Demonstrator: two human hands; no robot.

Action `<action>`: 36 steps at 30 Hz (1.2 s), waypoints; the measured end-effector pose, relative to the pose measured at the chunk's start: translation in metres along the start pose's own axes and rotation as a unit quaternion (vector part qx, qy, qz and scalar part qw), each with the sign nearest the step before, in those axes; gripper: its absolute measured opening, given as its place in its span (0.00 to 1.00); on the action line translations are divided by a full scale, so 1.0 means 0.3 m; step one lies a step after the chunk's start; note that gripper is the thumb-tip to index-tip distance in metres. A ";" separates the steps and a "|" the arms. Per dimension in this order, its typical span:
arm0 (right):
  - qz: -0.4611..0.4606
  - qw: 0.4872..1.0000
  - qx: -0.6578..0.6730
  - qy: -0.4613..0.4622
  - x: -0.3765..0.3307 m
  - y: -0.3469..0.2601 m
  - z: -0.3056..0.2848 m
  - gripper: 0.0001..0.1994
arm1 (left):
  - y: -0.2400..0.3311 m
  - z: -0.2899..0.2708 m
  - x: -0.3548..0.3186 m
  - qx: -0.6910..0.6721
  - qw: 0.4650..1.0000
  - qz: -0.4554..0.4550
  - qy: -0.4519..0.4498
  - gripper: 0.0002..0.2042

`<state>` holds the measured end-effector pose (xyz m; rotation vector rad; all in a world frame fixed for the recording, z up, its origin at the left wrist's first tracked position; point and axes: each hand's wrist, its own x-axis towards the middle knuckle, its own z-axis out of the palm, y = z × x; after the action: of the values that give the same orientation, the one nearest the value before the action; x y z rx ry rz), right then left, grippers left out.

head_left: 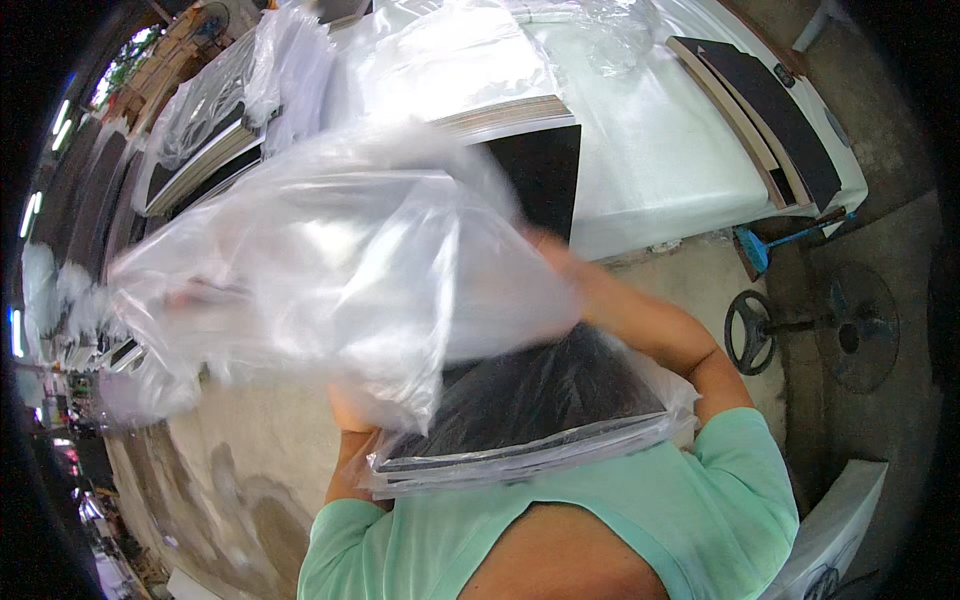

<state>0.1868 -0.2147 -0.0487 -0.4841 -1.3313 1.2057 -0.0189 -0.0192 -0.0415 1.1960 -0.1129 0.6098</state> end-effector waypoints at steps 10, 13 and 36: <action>0.030 0.995 -0.086 0.050 -0.108 -0.073 -0.060 0.22 | 0.064 -0.014 0.017 -0.009 0.999 -0.040 -0.026 0.30; -0.057 0.988 -0.055 0.133 -0.159 -0.173 -0.056 0.24 | 0.090 -0.075 0.053 -0.059 0.985 -0.092 -0.134 0.33; -0.046 0.563 -0.686 0.458 -0.161 -0.176 0.162 0.23 | 0.037 0.155 0.072 0.509 0.816 0.215 0.171 0.27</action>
<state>0.1726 -0.2928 -0.0145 -1.8029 -1.0127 -0.5479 0.0044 -0.0500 -0.0059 2.0932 0.3060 1.3777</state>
